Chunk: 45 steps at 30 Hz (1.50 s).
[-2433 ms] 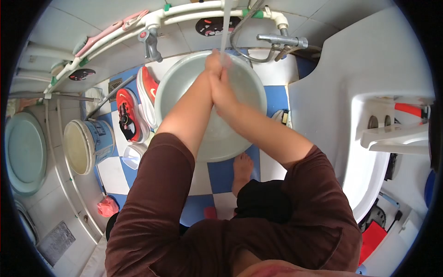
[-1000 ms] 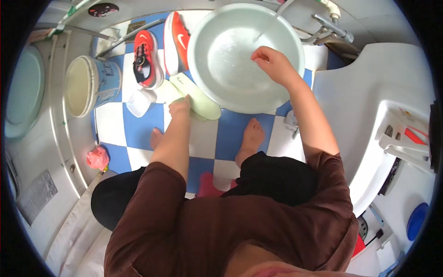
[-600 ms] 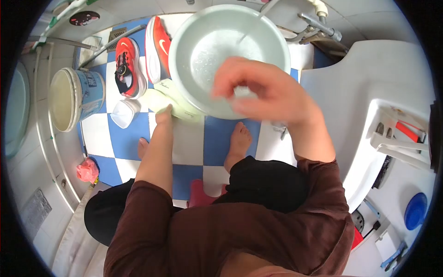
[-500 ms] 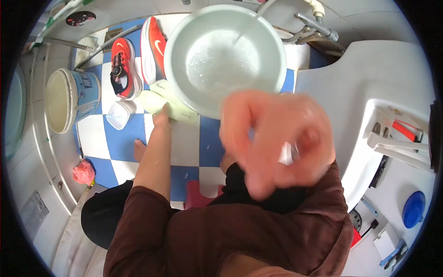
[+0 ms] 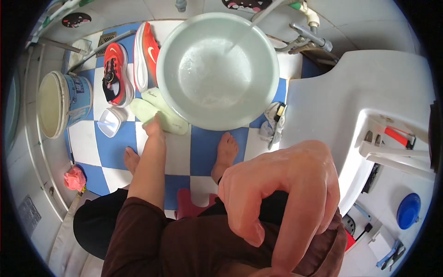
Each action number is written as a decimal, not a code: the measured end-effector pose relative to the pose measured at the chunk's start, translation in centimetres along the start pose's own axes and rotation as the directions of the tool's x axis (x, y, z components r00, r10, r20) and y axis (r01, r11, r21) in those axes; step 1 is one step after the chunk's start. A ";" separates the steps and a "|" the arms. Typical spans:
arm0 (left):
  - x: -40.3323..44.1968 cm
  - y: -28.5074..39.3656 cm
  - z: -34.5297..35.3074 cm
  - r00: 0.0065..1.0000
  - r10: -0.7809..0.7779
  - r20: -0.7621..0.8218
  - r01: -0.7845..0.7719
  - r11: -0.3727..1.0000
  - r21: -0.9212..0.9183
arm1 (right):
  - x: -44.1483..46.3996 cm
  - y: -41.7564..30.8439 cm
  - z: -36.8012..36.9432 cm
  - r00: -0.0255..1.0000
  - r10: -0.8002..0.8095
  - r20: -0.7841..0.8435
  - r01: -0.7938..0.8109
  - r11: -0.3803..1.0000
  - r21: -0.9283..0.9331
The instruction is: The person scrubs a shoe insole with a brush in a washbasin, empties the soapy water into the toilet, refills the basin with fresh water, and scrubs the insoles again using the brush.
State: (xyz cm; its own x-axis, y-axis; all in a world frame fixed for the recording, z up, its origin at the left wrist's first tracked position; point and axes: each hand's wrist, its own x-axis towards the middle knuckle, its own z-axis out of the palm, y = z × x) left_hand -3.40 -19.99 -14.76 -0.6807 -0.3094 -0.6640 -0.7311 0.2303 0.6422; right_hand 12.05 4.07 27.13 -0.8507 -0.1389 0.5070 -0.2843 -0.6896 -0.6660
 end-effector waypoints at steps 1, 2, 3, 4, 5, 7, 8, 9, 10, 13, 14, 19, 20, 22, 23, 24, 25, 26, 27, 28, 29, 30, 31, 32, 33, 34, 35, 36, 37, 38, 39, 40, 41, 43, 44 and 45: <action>-0.9 0.4 0.2 0.998 0.015 -0.068 -0.012 0.999 0.044 | -0.6 0.7 0.2 0.999 -0.046 0.002 0.046 0.998 0.051; -1.7 0.8 0.3 0.995 0.034 -0.094 -0.023 0.993 0.119 | -0.8 1.2 0.1 0.995 -0.103 0.008 0.102 0.993 0.065; -2.3 1.0 0.5 0.991 0.053 -0.120 -0.029 0.980 0.195 | -1.0 1.8 0.1 0.987 -0.158 0.015 0.157 0.984 0.079; -2.7 1.3 0.5 0.991 0.076 -0.106 -0.041 0.955 0.294 | -0.6 2.4 -0.2 0.974 -0.225 0.036 0.223 0.973 0.058; -3.0 1.9 0.6 0.991 0.099 -0.092 -0.056 0.919 0.390 | -0.5 2.7 -0.2 0.965 -0.261 0.028 0.259 0.964 0.054; -4.3 3.1 0.9 0.998 0.053 -0.021 -0.040 0.914 0.404 | -0.5 3.2 0.3 0.953 -0.301 -0.020 0.301 0.952 0.061; -4.7 3.5 1.0 0.999 0.027 0.016 -0.031 0.910 0.414 | -0.6 2.9 0.4 0.966 -0.255 -0.040 0.257 0.963 0.085; -4.4 3.2 1.2 1.000 0.015 0.012 -0.018 0.913 0.407 | -0.7 2.7 0.5 0.976 -0.208 -0.060 0.213 0.971 0.110; -4.0 3.1 1.6 1.000 0.004 0.008 -0.007 0.918 0.397 | -0.8 1.5 0.5 0.993 -0.111 -0.049 0.117 0.982 0.148; -3.1 2.8 2.0 0.998 -0.019 0.053 -0.001 0.935 0.356 | -1.1 1.4 0.4 0.997 -0.062 -0.041 0.068 0.984 0.163; -2.9 2.6 2.1 0.996 -0.028 0.080 -0.001 0.940 0.341 | -1.0 1.3 0.2 0.998 -0.041 -0.037 0.046 0.990 0.135; -2.9 2.9 2.4 0.999 -0.044 0.019 0.032 0.900 0.435 | 0.1 -0.5 -0.7 0.994 0.111 -0.003 -0.110 0.994 0.012; -4.1 3.9 2.4 0.999 -0.041 -0.008 0.040 0.884 0.466 | 0.1 -0.6 -0.7 0.993 0.114 -0.001 -0.114 0.993 0.011; -1.2 1.3 2.5 0.999 -0.029 0.037 0.007 0.871 0.491 | -0.7 -1.0 -0.9 0.993 0.119 0.022 -0.118 0.992 -0.033; 0.6 0.2 2.4 0.997 -0.025 0.067 -0.012 0.861 0.509 | -1.2 -1.3 -1.1 0.996 0.089 -0.001 -0.089 0.992 -0.088; 1.8 0.0 2.3 0.992 -0.057 0.114 -0.002 0.890 0.456 | -1.8 -1.5 -1.4 0.998 0.059 -0.025 -0.063 0.988 -0.144; 2.8 -0.2 2.2 0.981 -0.095 0.171 0.015 0.908 0.418 | -3.5 -2.0 -2.3 0.984 -0.032 -0.174 -0.015 0.965 -0.260; 3.9 -0.8 2.4 0.962 -0.136 0.236 0.036 0.922 0.386 | -5.3 -2.5 -3.1 0.940 -0.122 -0.317 -0.008 0.924 -0.381; 6.2 -1.6 2.5 0.938 -0.140 0.316 0.013 0.928 0.373 | -7.3 -3.8 -4.4 0.848 -0.205 -0.488 -0.078 0.863 -0.499; 6.4 -2.1 3.0 0.931 -0.142 0.336 0.019 0.938 0.345 | -9.4 -5.1 -5.6 0.718 -0.279 -0.638 -0.194 0.800 -0.568; 6.5 -2.5 3.4 0.923 -0.144 0.356 0.026 0.948 0.316 | -12.3 -5.5 -7.4 0.504 -0.320 -0.802 -0.396 0.741 -0.543; 5.5 -1.7 3.5 0.938 -0.141 0.316 0.052 0.960 0.274 | -14.5 -4.7 -8.4 0.264 -0.426 -0.865 -0.630 0.603 -0.489; 4.3 -0.9 3.5 0.951 -0.138 0.276 0.074 0.970 0.230 | -19.7 -3.7 -10.8 0.246 -0.416 -0.875 -0.812 0.404 -0.421; 2.8 0.3 3.6 0.962 -0.121 0.243 0.044 0.952 0.303 | -23.3 -2.3 -12.0 0.150 -0.367 -0.918 -0.931 0.260 -0.257; 1.2 1.4 3.1 0.974 -0.102 0.204 0.017 0.925 0.380 | -26.7 -0.3 -12.7 0.035 -0.325 -0.945 -0.992 0.104 -0.072; -0.4 2.4 2.7 0.983 -0.077 0.164 -0.005 0.893 0.449 | -30.7 2.1 -13.9 -0.056 -0.258 -0.964 -0.998 0.031 0.049; -1.9 3.3 2.6 0.985 -0.069 0.155 -0.010 0.890 0.456 | -33.6 3.9 -14.7 -0.144 -0.197 -0.970 -0.986 -0.053 0.157; -3.3 4.0 2.2 0.988 -0.061 0.142 -0.012 0.884 0.468 | -34.4 5.2 -14.3 -0.197 -0.256 -0.946 -0.965 -0.120 0.233; -2.9 3.8 1.7 0.989 -0.049 0.142 -0.018 0.900 0.436 | -34.5 6.6 -13.7 -0.240 -0.314 -0.919 -0.934 -0.183 0.307; -2.6 3.6 1.2 0.989 -0.037 0.142 -0.024 0.914 0.404 | -34.5 7.9 -13.4 -0.272 -0.373 -0.887 -0.896 -0.239 0.375; 0.0 1.9 0.5 0.987 -0.020 0.160 -0.035 0.943 0.330 | -34.5 8.9 -13.1 -0.293 -0.389 -0.874 -0.884 -0.239 0.402; 1.6 0.8 -0.2 0.984 0.000 0.177 -0.045 0.966 0.254 | -34.4 9.9 -12.8 -0.313 -0.404 -0.860 -0.872 -0.237 0.429; 1.8 0.4 -0.6 0.976 -0.038 0.212 -0.001 0.984 0.179 | -34.4 10.5 -12.9 -0.327 -0.423 -0.845 -0.860 -0.237 0.451; 1.5 0.1 -2.2 0.955 -0.100 0.280 0.097 0.995 0.022 | -38.0 12.5 -14.1 -0.296 -0.454 -0.841 -0.830 -0.314 0.462; 0.6 0.7 -2.6 0.964 -0.051 0.260 0.032 0.997 0.076 | -39.2 12.9 -14.9 -0.268 -0.461 -0.846 -0.819 -0.353 0.452; -1.2 1.6 -2.6 0.972 0.002 0.235 -0.033 0.991 0.130 | -39.5 12.5 -15.1 -0.278 -0.445 -0.851 -0.856 -0.288 0.430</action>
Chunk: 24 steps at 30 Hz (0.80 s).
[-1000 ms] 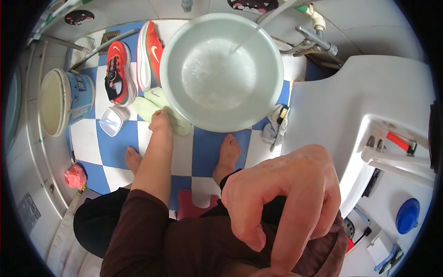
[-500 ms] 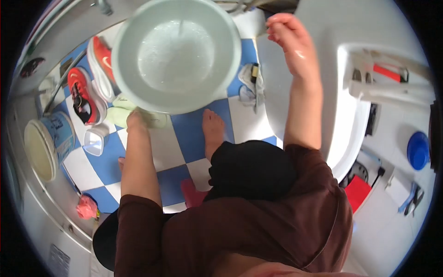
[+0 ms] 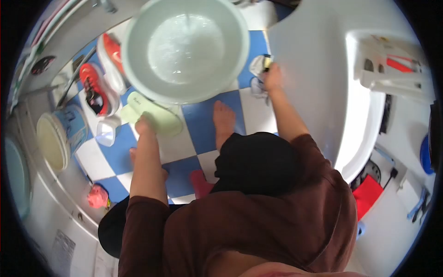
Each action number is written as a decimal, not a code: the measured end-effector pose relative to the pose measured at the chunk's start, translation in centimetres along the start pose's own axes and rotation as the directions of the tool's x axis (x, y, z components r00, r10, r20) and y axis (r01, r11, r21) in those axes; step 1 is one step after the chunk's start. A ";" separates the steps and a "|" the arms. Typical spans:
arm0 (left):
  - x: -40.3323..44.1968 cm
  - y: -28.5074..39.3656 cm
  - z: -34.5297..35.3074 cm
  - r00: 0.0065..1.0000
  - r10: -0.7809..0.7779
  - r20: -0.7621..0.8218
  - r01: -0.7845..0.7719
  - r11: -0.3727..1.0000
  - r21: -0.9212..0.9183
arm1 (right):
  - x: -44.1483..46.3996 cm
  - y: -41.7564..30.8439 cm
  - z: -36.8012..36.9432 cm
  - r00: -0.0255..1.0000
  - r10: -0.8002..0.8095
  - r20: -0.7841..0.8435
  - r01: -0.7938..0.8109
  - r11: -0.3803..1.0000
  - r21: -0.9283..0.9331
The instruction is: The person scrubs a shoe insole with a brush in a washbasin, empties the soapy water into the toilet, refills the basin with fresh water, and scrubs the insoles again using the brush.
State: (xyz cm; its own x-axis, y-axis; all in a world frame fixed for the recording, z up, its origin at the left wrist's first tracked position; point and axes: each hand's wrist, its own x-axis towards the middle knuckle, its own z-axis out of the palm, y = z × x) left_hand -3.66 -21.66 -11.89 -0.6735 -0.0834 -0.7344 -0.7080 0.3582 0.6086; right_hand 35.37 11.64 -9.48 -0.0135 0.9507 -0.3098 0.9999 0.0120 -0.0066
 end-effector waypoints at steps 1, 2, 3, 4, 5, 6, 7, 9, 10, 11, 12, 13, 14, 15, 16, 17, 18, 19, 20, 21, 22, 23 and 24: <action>-1.3 0.6 -0.1 0.998 0.047 -0.039 -0.044 0.996 0.073 | -0.1 0.4 -0.2 1.000 -0.003 0.029 0.001 0.997 0.077; -1.5 0.5 -0.5 0.994 0.094 -0.063 -0.088 0.992 0.090 | -0.5 0.5 -0.7 0.998 -0.062 -0.017 0.064 0.989 0.134; -1.2 0.2 -0.9 0.986 0.140 -0.088 -0.131 0.986 0.106 | -0.8 0.6 -1.0 0.991 -0.118 -0.068 0.129 0.974 0.188; -0.5 0.1 -1.1 0.982 0.160 -0.098 -0.152 0.985 0.082 | -0.4 1.3 -0.8 0.983 -0.181 -0.017 0.181 0.962 0.203; -0.2 0.0 -1.6 0.978 0.179 -0.106 -0.173 0.983 0.058 | -0.1 1.2 -0.5 0.969 -0.244 0.029 0.232 0.948 0.217; -1.7 0.6 -2.3 0.968 0.206 -0.145 -0.203 0.978 0.039 | -0.6 -0.1 -1.3 0.972 -0.235 -0.008 0.230 0.942 0.243; -4.1 2.1 -2.2 0.957 0.231 -0.177 -0.232 0.973 0.018 | -0.8 -1.4 -3.4 0.974 -0.221 -0.051 0.226 0.937 0.267; -8.0 4.7 -2.5 0.941 0.289 -0.174 -0.300 0.953 -0.036 | -1.7 -4.1 -7.1 0.978 -0.153 -0.145 0.198 0.901 0.386; -9.6 5.8 -3.0 0.936 0.325 -0.138 -0.336 0.939 -0.068 | -1.5 -5.0 -8.1 0.964 -0.202 -0.174 0.263 0.835 0.484; -10.4 6.4 -3.5 0.926 0.363 -0.098 -0.372 0.922 -0.102 | -1.1 -5.6 -9.1 0.947 -0.242 -0.212 0.321 0.754 0.573; -10.1 6.6 -4.2 0.880 0.473 -0.050 -0.476 0.877 -0.071 | -0.7 -6.5 -10.3 0.927 -0.273 -0.258 0.375 0.658 0.653; -11.2 7.8 -4.2 0.852 0.524 -0.007 -0.521 0.847 -0.106 | -1.1 -8.0 -12.0 0.923 -0.346 -0.167 0.346 0.560 0.753; -13.6 9.8 -3.9 0.819 0.572 0.038 -0.562 0.815 -0.143 | -2.7 -10.1 -14.1 0.901 -0.425 -0.085 0.296 0.461 0.836; -15.6 11.6 -3.2 0.780 0.620 0.085 -0.599 0.780 -0.182 | -4.3 -11.9 -15.7 0.863 -0.505 -0.016 0.229 0.362 0.904; -16.7 12.9 -2.4 0.766 0.629 0.134 -0.602 0.774 -0.197 | -5.8 -13.6 -17.1 0.794 -0.605 0.066 0.195 0.355 0.914; -17.8 14.0 -1.5 0.749 0.636 0.186 -0.601 0.770 -0.211 | -7.2 -15.2 -17.9 0.708 -0.691 0.143 0.160 0.355 0.921; -18.9 15.0 -0.4 0.729 0.640 0.242 -0.599 0.768 -0.226 | -8.5 -16.5 -17.8 0.599 -0.793 0.115 0.171 0.267 0.949; -20.3 16.0 1.3 0.725 0.628 0.282 -0.567 0.777 -0.273 | -9.5 -17.7 -17.4 0.480 -0.874 0.076 0.172 0.179 0.969; -20.2 16.1 2.8 0.702 0.623 0.347 -0.591 0.780 -0.206 | -10.4 -18.8 -16.6 0.439 -0.895 0.078 0.166 0.166 0.972; -19.9 16.1 4.5 0.678 0.610 0.410 -0.615 0.776 -0.139 | -10.9 -19.6 -15.6 0.397 -0.914 0.081 0.159 0.156 0.975; -19.5 15.9 6.5 0.654 0.609 0.449 -0.595 0.780 -0.192 | -10.7 -20.3 -14.4 0.434 -0.891 0.130 0.144 0.211 0.967; -18.6 15.6 8.7 0.629 0.609 0.484 -0.572 0.784 -0.242 | -9.9 -21.2 -12.9 0.467 -0.866 0.179 0.125 0.264 0.956; -16.5 14.6 10.9 0.603 0.617 0.507 -0.604 0.767 -0.215 | -8.6 -21.8 -11.4 0.497 -0.838 0.227 0.103 0.316 0.943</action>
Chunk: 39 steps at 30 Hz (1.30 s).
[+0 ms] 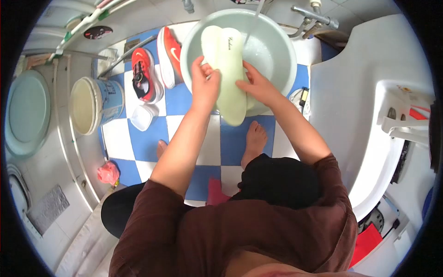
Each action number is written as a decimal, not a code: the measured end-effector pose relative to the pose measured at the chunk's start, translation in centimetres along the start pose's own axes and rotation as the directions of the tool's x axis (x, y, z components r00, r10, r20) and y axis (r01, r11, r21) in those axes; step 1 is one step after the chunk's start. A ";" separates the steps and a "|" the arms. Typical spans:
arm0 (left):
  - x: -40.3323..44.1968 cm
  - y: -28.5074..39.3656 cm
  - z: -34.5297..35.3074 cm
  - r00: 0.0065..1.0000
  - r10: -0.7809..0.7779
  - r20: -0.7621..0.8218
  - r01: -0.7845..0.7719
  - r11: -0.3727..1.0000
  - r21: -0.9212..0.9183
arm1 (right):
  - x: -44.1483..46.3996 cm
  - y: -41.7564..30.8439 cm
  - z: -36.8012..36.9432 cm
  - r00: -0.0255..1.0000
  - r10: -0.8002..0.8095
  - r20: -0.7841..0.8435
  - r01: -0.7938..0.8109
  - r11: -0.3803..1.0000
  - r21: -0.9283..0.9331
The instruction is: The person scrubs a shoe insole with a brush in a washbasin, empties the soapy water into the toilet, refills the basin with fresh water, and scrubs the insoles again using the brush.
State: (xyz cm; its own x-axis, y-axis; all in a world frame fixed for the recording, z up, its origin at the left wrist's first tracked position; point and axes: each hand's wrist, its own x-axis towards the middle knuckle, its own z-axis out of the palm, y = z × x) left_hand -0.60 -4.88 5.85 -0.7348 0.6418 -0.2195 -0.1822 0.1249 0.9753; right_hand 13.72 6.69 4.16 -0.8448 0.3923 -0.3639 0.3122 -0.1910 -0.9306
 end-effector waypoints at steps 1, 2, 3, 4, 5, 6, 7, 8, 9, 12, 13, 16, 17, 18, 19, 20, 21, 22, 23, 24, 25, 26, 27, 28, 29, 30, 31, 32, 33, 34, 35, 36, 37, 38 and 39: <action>1.3 -1.6 0.8 0.997 -0.065 -0.048 0.075 0.969 0.235 | 1.7 1.7 -1.0 0.993 0.078 -0.092 -0.096 0.974 -0.205; 2.2 -2.6 1.5 0.974 -0.222 -0.041 0.225 0.947 0.228 | 3.6 3.4 -2.1 0.971 0.139 -0.194 -0.206 0.897 -0.391; 2.8 -3.5 2.0 0.927 -0.373 -0.036 0.371 0.902 0.221 | 5.0 4.8 -3.0 0.937 0.176 -0.301 -0.321 0.773 -0.547; 3.1 -5.5 2.1 0.903 -0.429 -0.033 0.423 0.872 0.247 | 6.0 5.5 -3.5 0.947 0.127 -0.297 -0.298 0.694 -0.656; 3.5 -7.7 2.1 0.874 -0.484 -0.031 0.473 0.837 0.276 | 7.0 6.2 -3.7 0.955 0.080 -0.285 -0.274 0.602 -0.750; 3.8 -8.3 2.2 0.843 -0.537 -0.034 0.520 0.797 0.306 | 8.0 6.8 -3.7 0.964 0.035 -0.265 -0.246 0.500 -0.830; 4.0 -8.9 2.2 0.815 -0.577 -0.050 0.569 0.780 0.261 | 9.3 7.2 -3.7 0.964 -0.018 -0.267 -0.229 0.459 -0.858; 3.6 -9.5 2.3 0.784 -0.617 -0.066 0.616 0.759 0.212 | 10.6 7.7 -3.7 0.963 -0.069 -0.261 -0.211 0.415 -0.885; 3.4 -9.7 2.4 0.749 -0.657 -0.082 0.661 0.733 0.159 | 11.7 8.1 -3.4 0.961 -0.120 -0.250 -0.191 0.368 -0.910; 3.4 -10.3 2.3 0.704 -0.702 -0.111 0.704 0.710 -0.018 | 13.5 10.2 -1.3 0.918 -0.072 -0.390 -0.339 0.368 -0.866; 3.4 -10.9 2.1 0.692 -0.711 -0.123 0.714 0.700 -0.028 | 13.0 10.8 -0.8 0.963 -0.074 -0.261 -0.229 0.289 -0.929; 4.9 -11.8 2.0 0.667 -0.730 -0.149 0.730 0.680 -0.063 | 12.4 10.5 -1.5 0.997 -0.040 -0.060 -0.053 0.146 -0.988; 5.4 -12.1 1.9 0.652 -0.742 -0.155 0.743 0.666 -0.063 | 13.0 10.0 -2.6 0.991 -0.015 -0.134 -0.129 0.173 -0.976; 5.7 -11.9 1.8 0.637 -0.754 -0.161 0.755 0.652 -0.066 | 13.4 9.7 -3.2 0.979 0.011 -0.205 -0.203 0.197 -0.959; 5.6 -11.6 1.7 0.625 -0.764 -0.157 0.764 0.641 -0.075 | 13.3 9.9 -2.4 0.972 -0.031 -0.234 -0.224 0.193 -0.955; 5.7 -11.3 1.6 0.616 -0.773 -0.153 0.771 0.631 -0.082 | 13.0 10.2 -1.1 0.961 -0.075 -0.265 -0.247 0.191 -0.950; 6.1 -10.8 1.7 0.613 -0.777 -0.146 0.774 0.627 -0.090 | 13.0 10.3 -0.5 0.947 -0.126 -0.295 -0.269 0.188 -0.945; 6.7 -12.6 1.5 0.638 -0.759 -0.134 0.750 0.651 -0.117 | 13.0 10.2 -1.1 0.978 -0.151 -0.142 -0.118 0.160 -0.980; 7.4 -16.1 1.1 0.661 -0.740 -0.120 0.727 0.672 -0.140 | 12.7 10.3 -2.0 0.986 -0.169 0.010 0.032 0.131 -0.991; 7.8 -16.5 1.0 0.683 -0.723 -0.109 0.705 0.690 -0.161 | 12.5 10.5 -2.5 0.970 -0.180 0.161 0.181 0.102 -0.978; 8.1 -17.0 1.0 0.679 -0.728 -0.098 0.716 0.686 -0.129 | 12.8 10.8 -2.5 0.986 -0.163 -0.025 0.007 0.195 -0.981; 8.2 -17.4 0.8 0.673 -0.734 -0.089 0.727 0.679 -0.098 | 13.5 11.0 -2.4 0.970 -0.127 -0.207 -0.164 0.282 -0.945; 8.1 -17.0 0.7 0.668 -0.739 -0.085 0.736 0.673 -0.070 | 13.8 10.8 -2.0 0.924 -0.077 -0.373 -0.323 0.360 -0.875; 8.2 -16.6 0.8 0.635 -0.766 -0.100 0.753 0.642 -0.144 | 13.5 10.8 -1.5 0.969 -0.089 -0.230 -0.202 0.247 -0.948; 8.5 -16.1 1.2 0.602 -0.791 -0.107 0.762 0.610 -0.220 | 12.7 10.7 -1.2 0.993 -0.085 -0.083 -0.072 0.126 -0.989; 8.8 -16.1 1.8 0.570 -0.815 -0.106 0.764 0.573 -0.296 | 12.3 10.5 -1.4 0.996 -0.063 0.062 0.062 -0.001 -0.998; 9.0 -16.2 2.0 0.587 -0.805 -0.089 0.755 0.584 -0.299 | 12.6 10.9 -2.2 0.987 -0.157 0.025 0.029 0.023 -0.999; 8.9 -16.4 1.9 0.600 -0.797 -0.075 0.749 0.592 -0.300 | 12.7 11.5 -2.8 0.969 -0.246 -0.014 0.000 0.057 -0.998; 8.8 -16.5 1.8 0.611 -0.789 -0.062 0.743 0.599 -0.297 | 12.7 11.6 -3.0 0.942 -0.330 -0.057 -0.026 0.096 -0.995; 8.7 -16.6 1.9 0.602 -0.795 -0.077 0.733 0.588 -0.341 | 12.7 11.6 -2.6 0.951 -0.266 -0.159 -0.128 0.128 -0.983; 8.5 -16.6 2.1 0.593 -0.800 -0.092 0.720 0.577 -0.384 | 12.8 11.6 -1.9 0.945 -0.201 -0.258 -0.230 0.152 -0.961; 8.8 -16.3 2.3 0.588 -0.803 -0.101 0.704 0.569 -0.426 | 12.8 11.3 -1.6 0.923 -0.138 -0.358 -0.335 0.166 -0.927; 9.1 -15.9 2.6 0.562 -0.821 -0.098 0.718 0.544 -0.435 | 12.4 10.9 -2.0 0.965 -0.179 -0.190 -0.166 0.138 -0.976; 9.2 -15.6 2.7 0.540 -0.837 -0.093 0.728 0.519 -0.449 | 11.8 10.5 -2.7 0.977 -0.214 -0.011 0.009 0.096 -0.995; 9.1 -15.4 2.8 0.511 -0.855 -0.087 0.740 0.489 -0.462 | 11.6 10.4 -3.4 0.958 -0.232 0.169 0.185 0.049 -0.982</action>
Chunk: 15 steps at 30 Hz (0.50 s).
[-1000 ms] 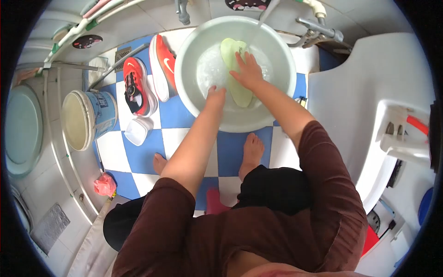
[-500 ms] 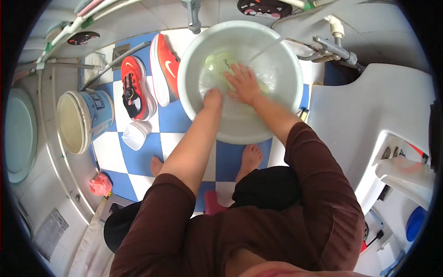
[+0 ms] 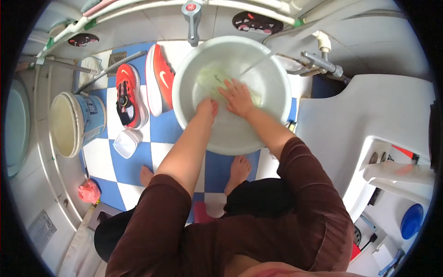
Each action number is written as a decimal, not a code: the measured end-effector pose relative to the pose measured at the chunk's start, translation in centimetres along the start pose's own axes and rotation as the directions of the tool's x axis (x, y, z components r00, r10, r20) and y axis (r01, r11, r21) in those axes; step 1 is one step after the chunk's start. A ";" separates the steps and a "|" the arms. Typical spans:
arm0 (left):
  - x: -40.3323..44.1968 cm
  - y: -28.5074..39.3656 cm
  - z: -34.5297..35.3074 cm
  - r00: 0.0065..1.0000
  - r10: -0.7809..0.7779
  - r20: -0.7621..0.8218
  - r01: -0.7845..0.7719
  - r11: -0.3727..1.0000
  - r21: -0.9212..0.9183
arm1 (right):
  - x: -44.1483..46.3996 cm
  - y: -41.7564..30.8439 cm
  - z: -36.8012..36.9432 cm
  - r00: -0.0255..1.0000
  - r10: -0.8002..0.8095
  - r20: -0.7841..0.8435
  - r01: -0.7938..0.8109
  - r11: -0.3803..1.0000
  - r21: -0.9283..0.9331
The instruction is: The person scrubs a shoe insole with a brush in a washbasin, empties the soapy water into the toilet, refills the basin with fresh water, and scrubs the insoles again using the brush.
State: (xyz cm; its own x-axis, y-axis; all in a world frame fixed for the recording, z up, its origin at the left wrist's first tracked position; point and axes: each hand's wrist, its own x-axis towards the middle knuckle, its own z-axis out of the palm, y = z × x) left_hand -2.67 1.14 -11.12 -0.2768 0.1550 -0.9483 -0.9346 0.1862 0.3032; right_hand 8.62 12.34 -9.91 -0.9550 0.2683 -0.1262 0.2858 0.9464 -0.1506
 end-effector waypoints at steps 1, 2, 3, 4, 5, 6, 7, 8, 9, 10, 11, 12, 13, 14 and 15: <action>1.1 -0.5 -0.5 0.996 0.005 0.090 -0.007 1.000 0.023 | 0.4 0.5 0.7 0.993 0.106 -0.047 -0.105 0.994 0.009; 3.4 -1.2 -1.5 0.984 0.012 0.179 -0.020 0.999 0.044 | 1.1 0.5 1.6 0.961 0.276 -0.021 -0.276 0.960 -0.037; 4.5 -1.6 -1.9 0.965 0.018 0.263 -0.035 0.998 0.061 | 2.0 0.1 2.5 0.901 0.434 -0.003 -0.433 0.898 -0.082; 3.1 -1.4 -1.6 0.977 -0.009 0.215 0.001 0.999 0.038 | 2.5 -0.1 2.2 0.813 0.583 0.007 -0.577 0.807 -0.127; 1.8 -1.0 -1.2 0.984 -0.035 0.172 0.033 0.999 0.015 | 1.8 0.0 1.7 0.914 0.401 0.066 -0.399 0.916 -0.050; 0.8 -0.3 -0.5 0.989 -0.057 0.133 0.059 0.998 -0.009 | 0.8 -0.2 0.1 0.975 0.198 0.103 -0.203 0.979 0.035; 0.7 0.1 0.0 0.992 -0.051 0.113 0.049 0.999 0.017 | 0.5 0.0 -0.9 0.992 -0.020 0.128 0.004 0.993 0.122; 0.6 0.1 0.0 0.995 -0.054 0.085 0.050 0.998 0.048 | 0.6 0.3 -1.0 0.979 0.169 0.116 -0.181 0.978 0.108; 0.5 0.1 -0.1 0.997 -0.056 0.053 0.052 0.995 0.081 | 0.8 0.5 -1.0 0.931 0.351 0.102 -0.361 0.927 0.101; 0.4 0.1 -0.3 0.995 -0.052 0.082 0.046 0.996 0.072 | 1.1 0.6 -1.1 0.852 0.516 0.089 -0.523 0.847 0.096; 0.1 0.0 -0.5 0.993 -0.049 0.108 0.042 0.997 0.062 | 1.7 0.3 -0.9 0.769 0.633 0.088 -0.639 0.762 0.104; -0.2 -0.2 -0.6 0.989 -0.046 0.139 0.038 0.998 0.059 | 1.3 -0.2 -0.3 0.841 0.531 0.104 -0.541 0.829 0.142; -0.5 -0.2 -0.4 0.985 -0.050 0.162 0.050 0.999 0.006 | 0.8 -0.5 0.5 0.901 0.422 0.104 -0.434 0.883 0.177; -0.7 0.0 0.0 0.981 -0.047 0.190 0.058 0.997 -0.051 | 0.6 -0.6 1.3 0.948 0.303 0.095 -0.316 0.926 0.207; -0.7 0.3 0.3 0.976 -0.048 0.214 0.072 0.992 -0.103 | 0.2 -1.5 0.9 0.967 0.238 0.089 -0.253 0.933 0.256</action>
State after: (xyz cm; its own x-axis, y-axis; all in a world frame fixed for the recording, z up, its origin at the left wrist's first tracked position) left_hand -2.64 1.36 -10.34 -0.1771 0.3496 -0.9200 -0.9700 0.0961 0.2233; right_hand 8.08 10.77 -10.63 -0.8486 0.4690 -0.2447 0.5286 0.7688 -0.3598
